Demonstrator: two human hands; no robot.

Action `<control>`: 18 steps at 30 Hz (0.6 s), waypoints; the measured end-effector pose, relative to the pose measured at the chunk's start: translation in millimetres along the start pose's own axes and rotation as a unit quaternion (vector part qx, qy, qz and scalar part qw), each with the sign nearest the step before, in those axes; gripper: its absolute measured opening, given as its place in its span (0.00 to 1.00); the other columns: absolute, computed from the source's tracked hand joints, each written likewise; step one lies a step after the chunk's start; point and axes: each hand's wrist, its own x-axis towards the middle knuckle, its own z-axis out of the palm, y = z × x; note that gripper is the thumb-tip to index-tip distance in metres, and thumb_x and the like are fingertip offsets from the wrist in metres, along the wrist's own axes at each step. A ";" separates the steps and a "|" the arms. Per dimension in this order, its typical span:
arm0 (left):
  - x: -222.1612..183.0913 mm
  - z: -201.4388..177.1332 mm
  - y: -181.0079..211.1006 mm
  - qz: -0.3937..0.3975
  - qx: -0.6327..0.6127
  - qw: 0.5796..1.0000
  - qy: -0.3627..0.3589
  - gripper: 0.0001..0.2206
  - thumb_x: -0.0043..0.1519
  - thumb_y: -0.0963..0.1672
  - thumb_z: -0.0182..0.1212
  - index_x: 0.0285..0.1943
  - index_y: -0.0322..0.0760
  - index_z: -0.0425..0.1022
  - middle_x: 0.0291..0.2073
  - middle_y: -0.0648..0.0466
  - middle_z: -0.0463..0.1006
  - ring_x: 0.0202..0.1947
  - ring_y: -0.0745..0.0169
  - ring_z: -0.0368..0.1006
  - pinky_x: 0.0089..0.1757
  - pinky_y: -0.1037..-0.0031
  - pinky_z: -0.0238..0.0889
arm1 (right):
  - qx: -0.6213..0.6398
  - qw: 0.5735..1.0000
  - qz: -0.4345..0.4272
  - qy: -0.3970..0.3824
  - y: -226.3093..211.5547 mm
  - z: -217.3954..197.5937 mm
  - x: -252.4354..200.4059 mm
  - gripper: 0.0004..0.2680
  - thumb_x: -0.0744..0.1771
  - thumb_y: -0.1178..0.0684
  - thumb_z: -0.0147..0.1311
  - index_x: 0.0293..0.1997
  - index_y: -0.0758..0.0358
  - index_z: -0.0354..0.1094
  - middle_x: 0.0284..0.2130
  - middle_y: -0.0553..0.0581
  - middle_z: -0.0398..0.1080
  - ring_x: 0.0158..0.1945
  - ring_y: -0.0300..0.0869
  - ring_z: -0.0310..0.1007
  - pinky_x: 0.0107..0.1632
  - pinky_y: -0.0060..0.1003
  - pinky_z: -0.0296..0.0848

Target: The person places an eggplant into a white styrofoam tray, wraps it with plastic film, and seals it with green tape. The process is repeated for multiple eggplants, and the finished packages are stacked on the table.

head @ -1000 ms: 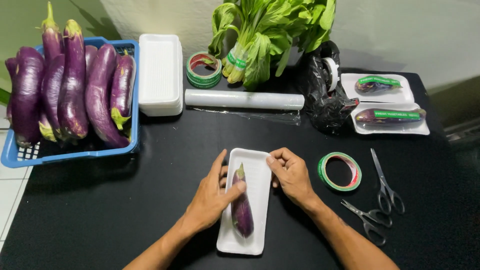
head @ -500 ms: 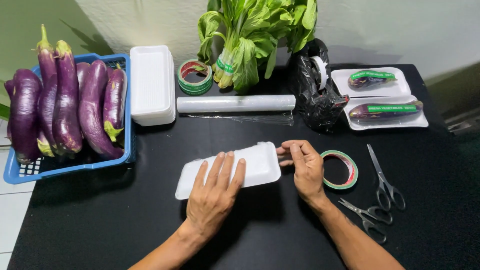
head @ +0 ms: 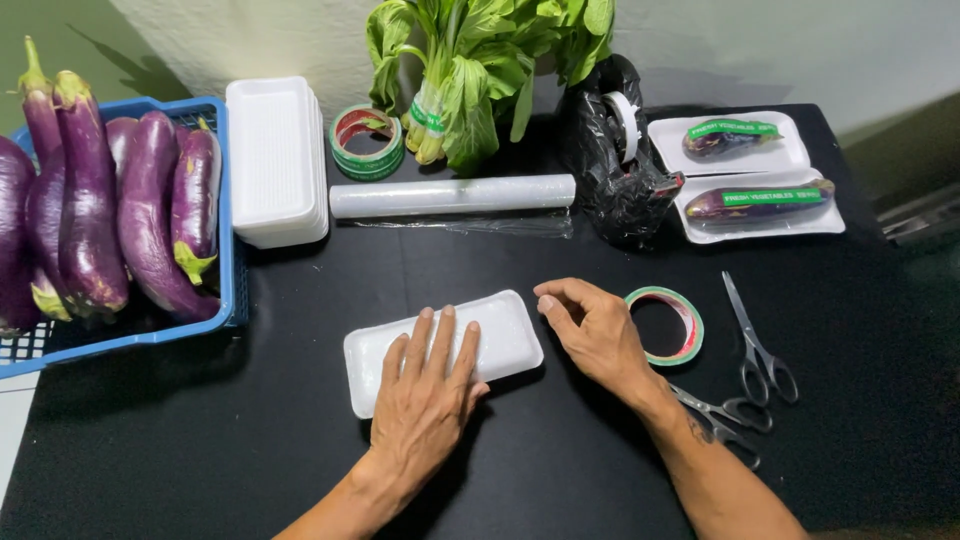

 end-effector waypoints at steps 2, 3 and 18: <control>4.6 -6.9 -5.4 -0.023 -0.001 0.999 -0.034 0.37 0.60 0.61 0.57 0.74 0.45 0.61 0.70 0.40 0.64 0.69 0.39 0.61 0.55 0.54 0.61 | -0.027 0.997 0.061 -0.043 -18.0 -5.5 -3.3 0.08 0.67 0.46 0.51 0.39 0.53 0.77 0.30 0.45 0.76 0.30 0.34 0.68 0.38 0.33 0.67; 5.6 -10.7 -7.7 -0.047 -0.003 0.996 -0.071 0.41 0.56 0.65 0.57 0.75 0.48 0.60 0.70 0.41 0.63 0.69 0.40 0.60 0.52 0.54 0.60 | -0.055 0.987 0.123 -0.088 -27.0 -7.7 -5.4 0.11 0.68 0.43 0.48 0.32 0.53 0.75 0.23 0.44 0.72 0.29 0.34 0.66 0.38 0.34 0.65; 25.4 -52.2 -61.6 -0.330 -0.380 0.819 -0.277 0.26 0.67 0.49 0.35 0.76 0.44 0.51 0.43 0.49 0.83 0.41 0.33 0.77 0.45 0.46 0.63 | 0.282 0.947 0.082 -0.128 -21.2 56.8 26.2 0.19 0.65 0.54 0.58 0.63 0.62 0.66 0.43 0.59 0.78 0.42 0.40 0.78 0.43 0.36 0.82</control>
